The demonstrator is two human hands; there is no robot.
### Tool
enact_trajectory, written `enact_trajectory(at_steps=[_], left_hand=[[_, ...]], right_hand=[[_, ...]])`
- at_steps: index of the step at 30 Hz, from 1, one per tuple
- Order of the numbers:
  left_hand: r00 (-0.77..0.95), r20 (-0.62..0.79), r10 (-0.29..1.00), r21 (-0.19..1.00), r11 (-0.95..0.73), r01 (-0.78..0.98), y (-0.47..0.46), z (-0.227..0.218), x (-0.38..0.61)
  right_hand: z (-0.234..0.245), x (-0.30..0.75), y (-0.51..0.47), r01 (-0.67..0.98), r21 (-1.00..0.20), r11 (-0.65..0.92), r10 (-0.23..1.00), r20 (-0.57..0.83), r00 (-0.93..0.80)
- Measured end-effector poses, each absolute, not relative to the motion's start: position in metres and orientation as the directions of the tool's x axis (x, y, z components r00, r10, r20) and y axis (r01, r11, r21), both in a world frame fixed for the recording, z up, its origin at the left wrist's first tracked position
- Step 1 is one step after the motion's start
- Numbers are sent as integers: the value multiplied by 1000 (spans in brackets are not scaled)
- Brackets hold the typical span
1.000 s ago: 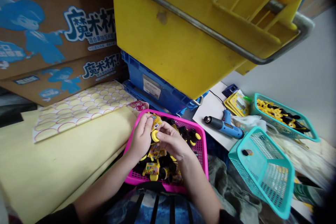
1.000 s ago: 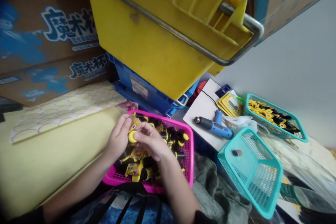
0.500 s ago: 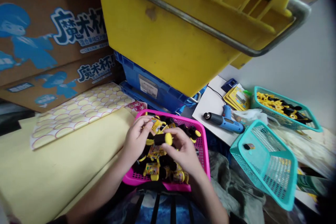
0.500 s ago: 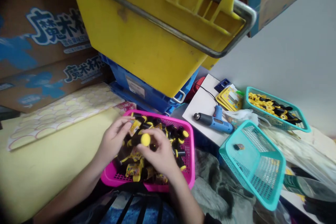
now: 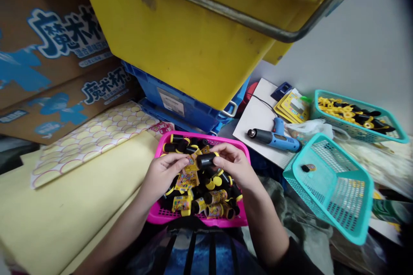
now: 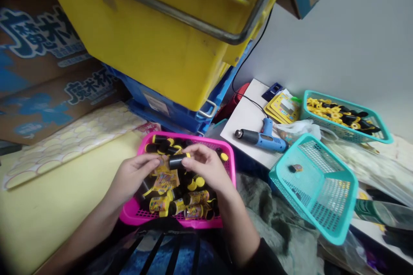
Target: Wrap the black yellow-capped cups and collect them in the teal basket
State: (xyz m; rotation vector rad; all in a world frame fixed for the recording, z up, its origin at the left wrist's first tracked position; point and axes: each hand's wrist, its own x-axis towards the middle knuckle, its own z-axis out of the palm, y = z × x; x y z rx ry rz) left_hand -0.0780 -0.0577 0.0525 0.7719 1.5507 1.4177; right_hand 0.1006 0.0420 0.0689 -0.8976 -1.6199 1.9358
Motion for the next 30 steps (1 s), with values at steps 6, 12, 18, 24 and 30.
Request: enact_trajectory(at_steps=[6, 12, 18, 24, 30], left_hand=[[-400, -158, 903, 987, 156, -39, -50, 53, -67], [-323, -233, 917, 972, 206, -115, -47, 51, -58], [-252, -246, 936, 955, 190, -228, -49, 51, -53], [-223, -244, 944, 933, 166, -318, -52, 47, -47], [-192, -247, 950, 930, 177, -321, -59, 44, -45]], right_hand=[[57, 112, 45, 146, -963, -228, 712, -268, -649], [48, 108, 39, 158, -977, -144, 775, -211, -595], [28, 100, 24, -92, -945, -314, 701, -165, -693], [19, 89, 12, -199, -721, -664, 536, -274, -798], [20, 95, 12, -188, -762, -620, 560, -263, -785]])
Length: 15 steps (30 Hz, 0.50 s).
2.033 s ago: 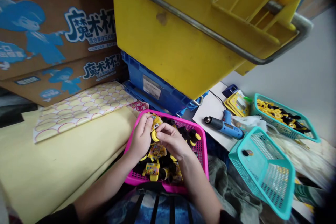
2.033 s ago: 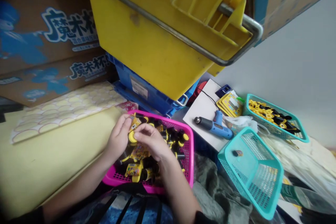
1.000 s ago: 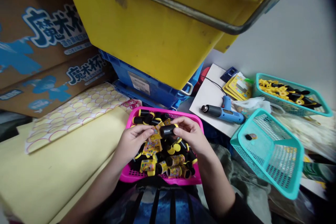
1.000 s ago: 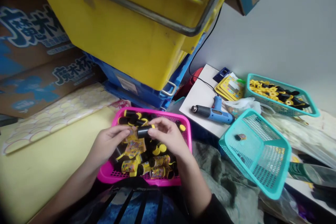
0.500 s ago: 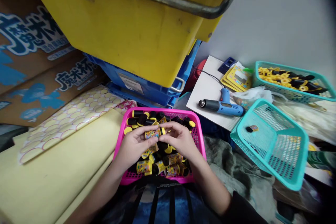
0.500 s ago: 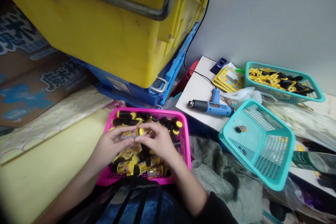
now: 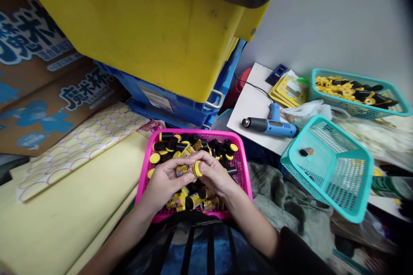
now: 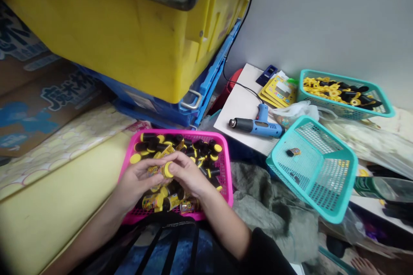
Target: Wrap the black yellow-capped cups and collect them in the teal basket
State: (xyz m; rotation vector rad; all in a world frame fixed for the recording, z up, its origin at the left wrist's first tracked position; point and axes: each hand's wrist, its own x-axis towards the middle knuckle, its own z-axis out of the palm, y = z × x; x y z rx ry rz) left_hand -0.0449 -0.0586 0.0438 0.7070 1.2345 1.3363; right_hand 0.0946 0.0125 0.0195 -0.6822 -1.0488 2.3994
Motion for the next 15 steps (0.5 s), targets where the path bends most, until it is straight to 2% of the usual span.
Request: enact_trajectory(at_steps=[8, 15], left_hand=[[-204, -194, 959, 958, 141, -249, -62, 54, -35], [-187, -183, 965, 973, 151, -174, -70, 40, -40]], right_hand=[[19, 102, 9, -239, -804, -544, 605, -178, -776], [3, 101, 1, -265, -884, -386, 648, -55, -760]])
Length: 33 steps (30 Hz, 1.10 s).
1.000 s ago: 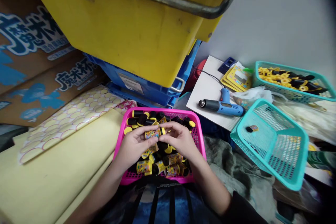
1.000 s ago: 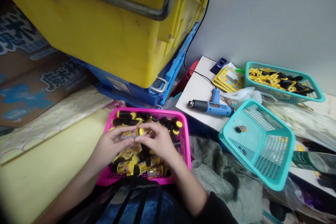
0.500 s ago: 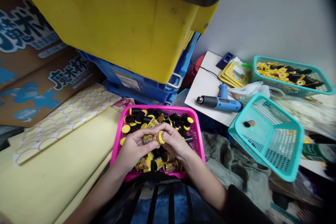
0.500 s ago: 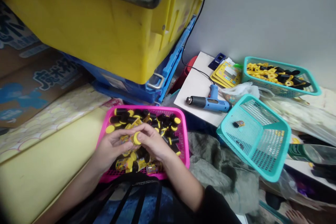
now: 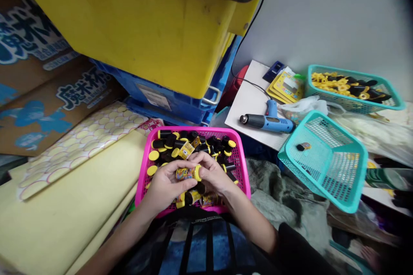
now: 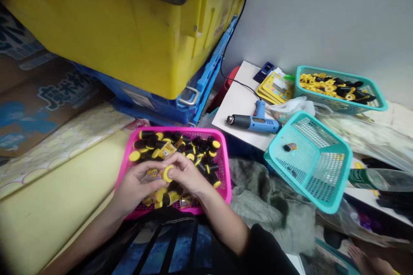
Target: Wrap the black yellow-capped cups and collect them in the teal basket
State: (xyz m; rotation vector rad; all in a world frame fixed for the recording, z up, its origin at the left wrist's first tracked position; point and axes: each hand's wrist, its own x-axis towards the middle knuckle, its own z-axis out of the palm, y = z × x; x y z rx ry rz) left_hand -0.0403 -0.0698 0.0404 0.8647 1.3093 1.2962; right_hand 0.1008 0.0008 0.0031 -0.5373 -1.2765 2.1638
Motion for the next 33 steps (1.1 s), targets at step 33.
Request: enact_trajectory(at_steps=[33], left_hand=[[-75, 296, 952, 811, -208, 547, -55, 46, -72]], right_hand=[[46, 116, 39, 157, -977, -143, 660, -212, -721]])
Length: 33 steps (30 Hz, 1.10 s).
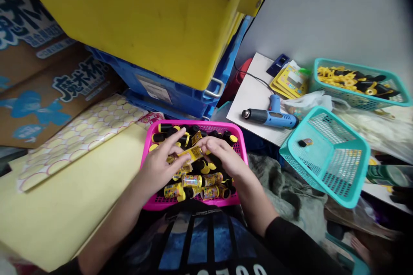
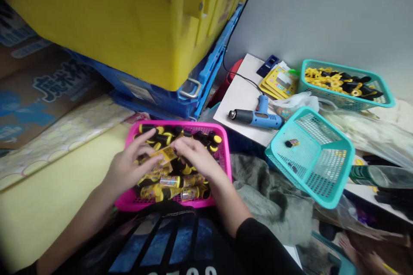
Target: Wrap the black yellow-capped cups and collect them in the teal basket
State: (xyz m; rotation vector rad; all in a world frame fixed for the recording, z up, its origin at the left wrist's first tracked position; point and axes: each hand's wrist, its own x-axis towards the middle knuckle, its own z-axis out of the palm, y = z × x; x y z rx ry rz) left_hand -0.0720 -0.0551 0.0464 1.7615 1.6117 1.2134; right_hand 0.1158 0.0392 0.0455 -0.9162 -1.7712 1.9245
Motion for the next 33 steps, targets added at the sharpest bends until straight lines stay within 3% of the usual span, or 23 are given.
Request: enact_trajectory(at_steps=[2, 4, 5, 8, 10, 12, 14, 17, 19, 22, 24, 26, 30, 33], left_hand=[[82, 590, 803, 489, -436, 755, -59, 45, -77], [272, 722, 636, 192, -563, 804, -64, 45, -81], [330, 736, 591, 111, -586, 803, -66, 45, -83], [387, 743, 546, 30, -605, 796, -69, 45, -85], [388, 753, 531, 17, -605, 796, -69, 42, -84], [356, 771, 528, 40, -599, 800, -68, 37, -81], [262, 786, 561, 136, -569, 811, -68, 33, -77], [27, 741, 670, 408, -483, 775, -70, 34, -69], [-146, 607, 781, 672, -406, 619, -70, 39, -66], [-222, 216, 951, 962, -168, 215, -64, 48, -64], [-163, -15, 987, 999, 20, 33, -56, 51, -62], [-223, -122, 967, 989, 101, -104, -49, 50, -58], [-585, -191, 788, 922, -61, -382, -43, 41, -44], [-610, -241, 755, 894, -71, -442, -46, 36, -34]], right_hand=[[50, 113, 35, 238, -966, -96, 704, -235, -670], [50, 112, 29, 263, -955, -135, 730, -275, -626], [49, 113, 27, 252, -948, -192, 712, -312, -629], [44, 114, 22, 215, -904, -369, 577, -404, -710], [44, 113, 22, 203, -892, -404, 514, -405, -756], [45, 112, 24, 205, -906, -370, 509, -382, -771], [46, 110, 26, 215, -921, -325, 547, -368, -752], [47, 108, 27, 214, -945, -247, 621, -324, -714], [49, 109, 29, 236, -965, -118, 647, -254, -719], [55, 112, 34, 288, -947, 142, 584, -155, -797], [59, 114, 39, 296, -927, 230, 520, -140, -843], [58, 113, 41, 287, -936, 204, 539, -138, -831], [40, 99, 30, 156, -974, -166, 670, -227, -707], [25, 86, 18, 53, -915, -400, 741, -357, -568]])
